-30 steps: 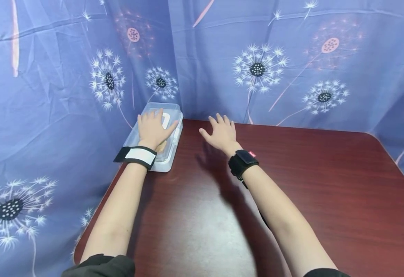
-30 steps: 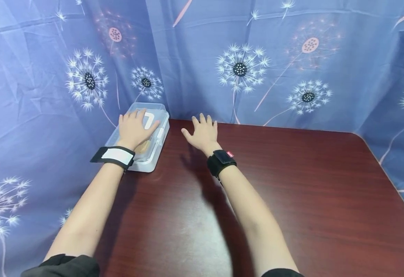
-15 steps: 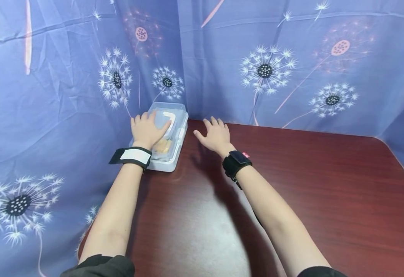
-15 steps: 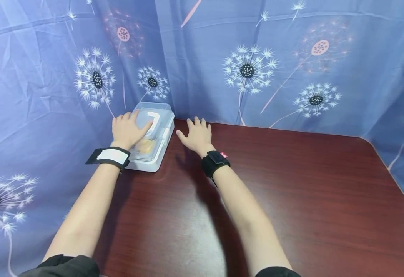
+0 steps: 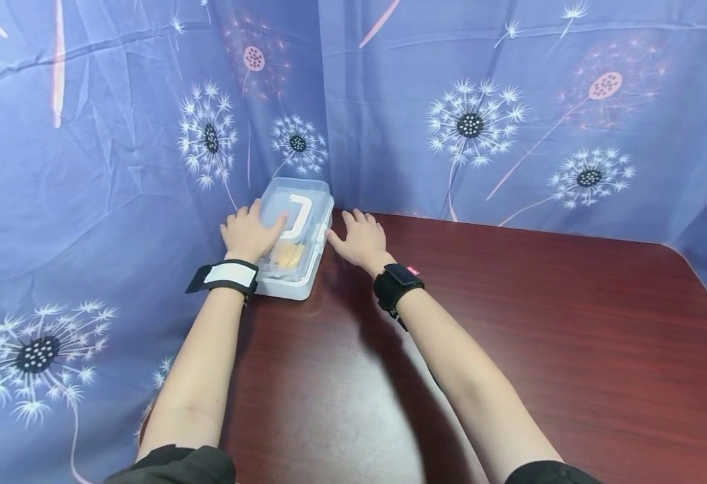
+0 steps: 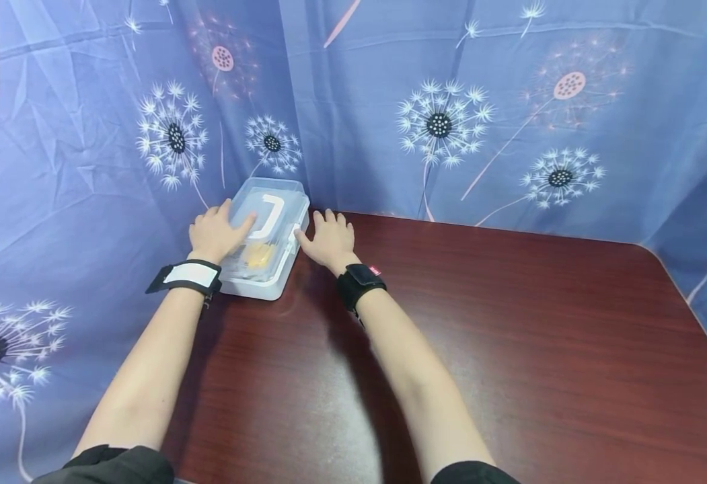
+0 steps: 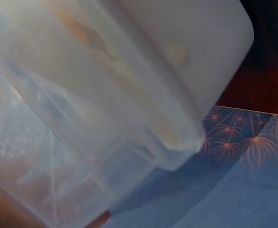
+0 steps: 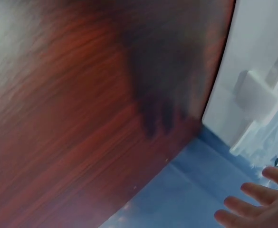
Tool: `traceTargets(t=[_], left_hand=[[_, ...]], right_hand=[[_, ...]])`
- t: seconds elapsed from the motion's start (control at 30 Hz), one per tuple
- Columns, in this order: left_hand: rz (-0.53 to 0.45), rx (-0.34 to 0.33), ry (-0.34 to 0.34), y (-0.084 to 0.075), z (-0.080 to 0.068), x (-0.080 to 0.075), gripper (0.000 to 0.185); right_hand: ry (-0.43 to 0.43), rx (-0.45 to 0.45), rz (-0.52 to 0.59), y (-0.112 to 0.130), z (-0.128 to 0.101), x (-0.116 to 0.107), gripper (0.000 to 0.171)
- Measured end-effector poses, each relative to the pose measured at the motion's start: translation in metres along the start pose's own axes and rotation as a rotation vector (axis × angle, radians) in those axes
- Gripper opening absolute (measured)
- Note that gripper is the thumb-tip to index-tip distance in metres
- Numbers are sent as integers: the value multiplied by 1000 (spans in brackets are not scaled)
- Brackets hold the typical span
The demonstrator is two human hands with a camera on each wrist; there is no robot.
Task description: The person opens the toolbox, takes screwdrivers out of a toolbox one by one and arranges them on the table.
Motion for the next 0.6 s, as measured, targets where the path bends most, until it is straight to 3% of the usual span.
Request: traceTargets(t=[0.3, 0.6], left_hand=[[-76, -37, 68, 8, 0, 4, 87], [-70, -13, 47, 10, 3, 5, 80]], right_hand=[[20, -9, 118, 28, 0, 8, 75], [65, -51, 230, 44, -2, 12, 72]])
Point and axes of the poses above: each hand's wrist, its own z-axis towards the middle knuckle, its own x-axis out of the palm, y = z × x, the point moved 5 cm from there along z, towards the middle knuckle, and after that the axes turned 1 degree about -z, right-handed, at the moved point
